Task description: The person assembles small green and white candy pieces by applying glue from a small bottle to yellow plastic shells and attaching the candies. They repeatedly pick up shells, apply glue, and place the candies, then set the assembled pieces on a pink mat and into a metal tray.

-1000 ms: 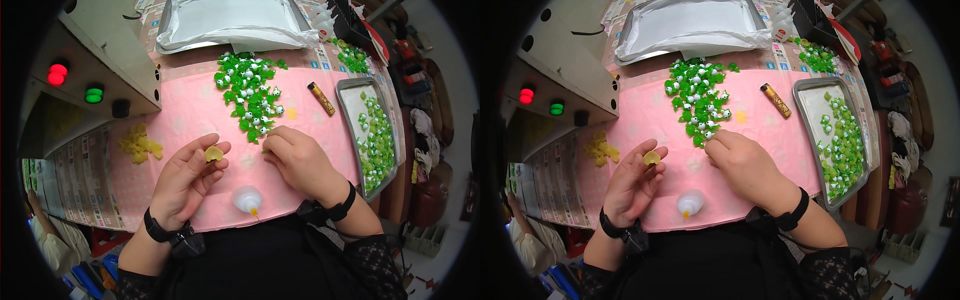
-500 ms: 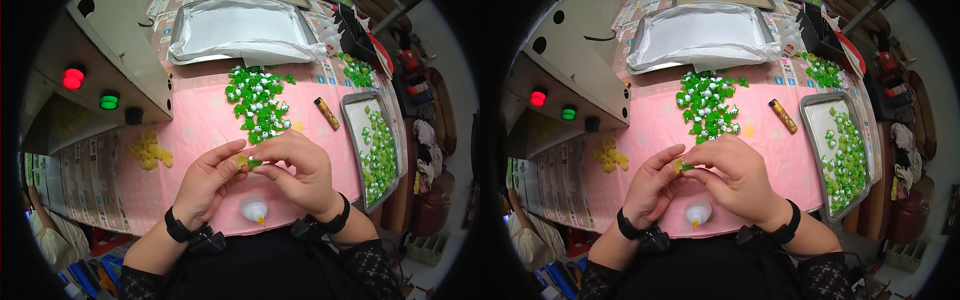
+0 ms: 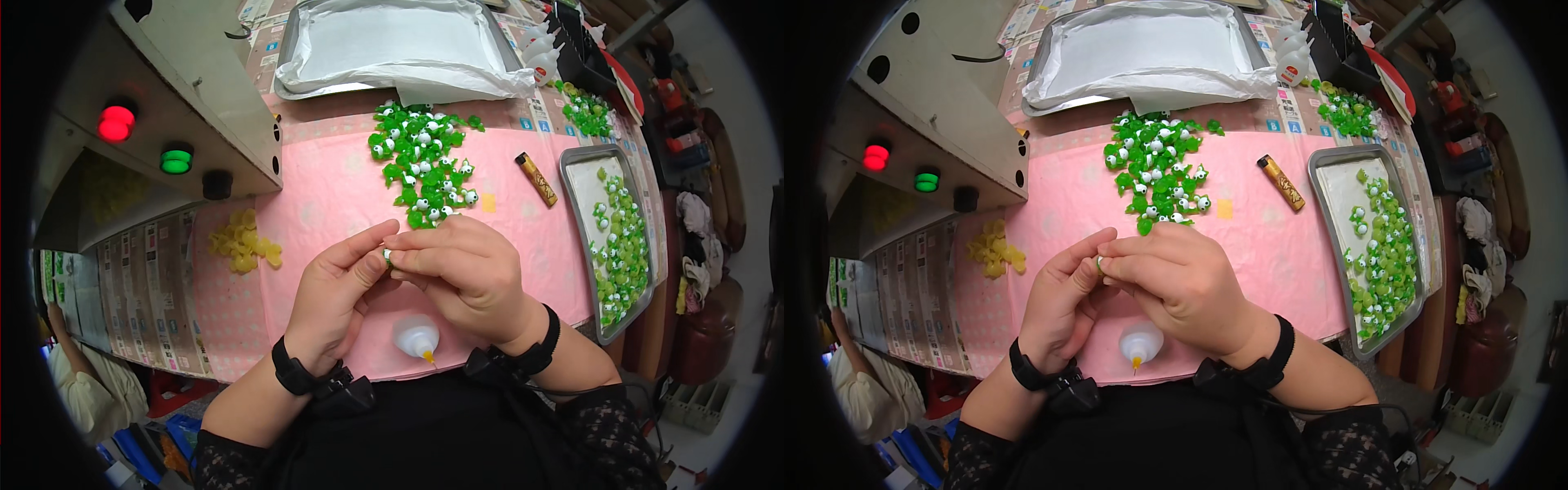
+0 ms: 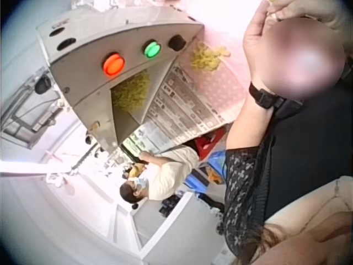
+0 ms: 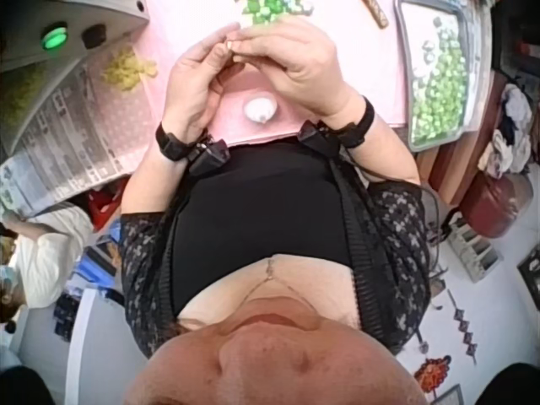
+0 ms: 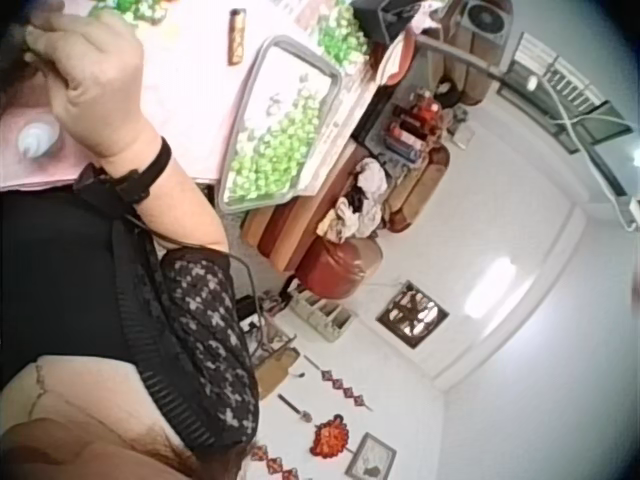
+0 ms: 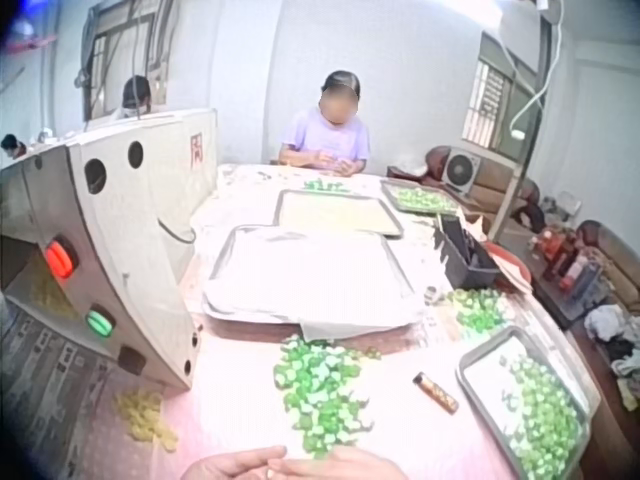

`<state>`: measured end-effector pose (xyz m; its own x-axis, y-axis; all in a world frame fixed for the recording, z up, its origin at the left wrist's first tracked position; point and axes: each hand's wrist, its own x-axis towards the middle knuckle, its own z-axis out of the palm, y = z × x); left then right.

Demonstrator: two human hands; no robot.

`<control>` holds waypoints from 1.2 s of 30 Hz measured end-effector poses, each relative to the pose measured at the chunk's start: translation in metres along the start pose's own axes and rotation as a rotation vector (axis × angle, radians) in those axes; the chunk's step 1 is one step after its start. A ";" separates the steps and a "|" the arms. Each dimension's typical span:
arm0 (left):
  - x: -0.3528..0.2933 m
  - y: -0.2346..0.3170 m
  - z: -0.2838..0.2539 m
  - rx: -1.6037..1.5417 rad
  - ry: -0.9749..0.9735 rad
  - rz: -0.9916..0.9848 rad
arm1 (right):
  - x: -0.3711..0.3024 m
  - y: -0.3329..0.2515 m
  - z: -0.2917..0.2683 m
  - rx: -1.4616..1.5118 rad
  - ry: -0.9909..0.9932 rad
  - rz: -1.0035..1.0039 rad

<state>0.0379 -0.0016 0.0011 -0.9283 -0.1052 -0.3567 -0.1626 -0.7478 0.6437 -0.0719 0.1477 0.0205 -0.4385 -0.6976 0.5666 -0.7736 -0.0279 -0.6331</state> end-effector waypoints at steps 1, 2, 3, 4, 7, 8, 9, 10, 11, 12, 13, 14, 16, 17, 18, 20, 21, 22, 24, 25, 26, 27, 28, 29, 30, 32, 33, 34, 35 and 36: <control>0.000 0.002 0.003 -0.022 -0.001 -0.002 | 0.002 -0.001 -0.002 0.018 -0.003 0.006; 0.000 0.003 0.006 -0.043 -0.003 -0.003 | 0.003 -0.001 -0.002 0.035 -0.006 0.011; 0.001 0.003 0.007 -0.036 -0.022 -0.003 | 0.004 -0.001 -0.001 0.015 0.012 0.007; 0.003 0.002 0.008 -0.029 -0.042 -0.003 | 0.004 0.000 0.000 -0.005 0.029 0.003; 0.003 0.004 0.008 0.056 -0.043 -0.009 | 0.001 0.000 -0.002 -0.027 0.034 0.043; 0.003 0.005 0.007 0.094 -0.034 -0.012 | -0.001 0.000 -0.003 -0.028 0.028 0.065; 0.001 0.004 0.007 0.164 -0.017 0.084 | -0.001 0.000 -0.004 0.004 0.018 0.083; 0.000 0.003 0.006 0.234 -0.001 0.180 | 0.000 0.000 -0.004 0.037 0.009 0.099; 0.000 0.002 0.005 0.303 0.015 0.277 | 0.000 0.000 -0.005 0.070 -0.001 0.116; 0.001 0.002 0.000 0.399 0.028 0.368 | 0.001 0.000 -0.005 0.105 -0.024 0.129; 0.002 0.003 -0.001 0.430 -0.023 0.396 | 0.001 -0.001 -0.006 0.140 -0.047 0.142; 0.004 0.005 -0.002 0.461 -0.074 0.424 | 0.000 -0.001 -0.006 0.175 -0.070 0.154; 0.005 0.006 -0.001 0.502 -0.110 0.446 | -0.001 0.001 -0.007 0.218 -0.103 0.178; 0.005 0.005 -0.002 0.496 -0.120 0.430 | -0.001 0.001 -0.008 0.238 -0.119 0.189; 0.004 0.005 -0.002 0.492 -0.129 0.415 | -0.002 0.002 -0.009 0.249 -0.135 0.187; 0.003 0.004 -0.003 0.484 -0.142 0.387 | -0.003 0.005 -0.011 0.268 -0.167 0.182; 0.004 0.004 -0.004 0.481 -0.147 0.375 | -0.003 0.006 -0.011 0.272 -0.170 0.181; 0.004 0.004 -0.005 0.479 -0.152 0.364 | -0.003 0.007 -0.011 0.276 -0.172 0.179; 0.004 0.003 -0.006 0.483 -0.158 0.358 | -0.003 0.008 -0.012 0.285 -0.184 0.186; 0.004 0.003 -0.006 0.484 -0.160 0.355 | -0.003 0.008 -0.013 0.291 -0.193 0.195; 0.004 0.003 -0.007 0.495 -0.166 0.347 | -0.002 0.008 -0.014 0.297 -0.203 0.203; 0.004 0.003 -0.007 0.504 -0.173 0.339 | -0.002 0.008 -0.015 0.309 -0.211 0.222; 0.005 0.004 -0.008 0.514 -0.179 0.331 | -0.002 0.007 -0.016 0.321 -0.219 0.241; 0.005 0.004 -0.009 0.533 -0.190 0.324 | -0.002 0.007 -0.017 0.333 -0.228 0.260; 0.005 0.005 -0.009 0.553 -0.198 0.317 | -0.003 0.009 -0.017 0.340 -0.232 0.243; 0.006 0.007 -0.009 0.582 -0.210 0.305 | -0.005 0.014 -0.017 0.354 -0.238 0.208; 0.006 0.008 -0.009 0.591 -0.215 0.299 | -0.005 0.014 -0.017 0.348 -0.247 0.212; 0.006 0.008 -0.009 0.600 -0.220 0.293 | -0.005 0.014 -0.018 0.341 -0.255 0.215; 0.005 0.008 -0.009 0.606 -0.217 0.298 | -0.005 0.014 -0.018 0.335 -0.262 0.219; 0.006 0.007 -0.010 0.612 -0.214 0.306 | -0.005 0.012 -0.019 0.326 -0.262 0.233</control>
<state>0.0346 -0.0137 -0.0031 -0.9973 -0.0732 0.0011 0.0155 -0.1965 0.9804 -0.0877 0.1639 0.0201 -0.4209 -0.8677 0.2645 -0.4660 -0.0433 -0.8837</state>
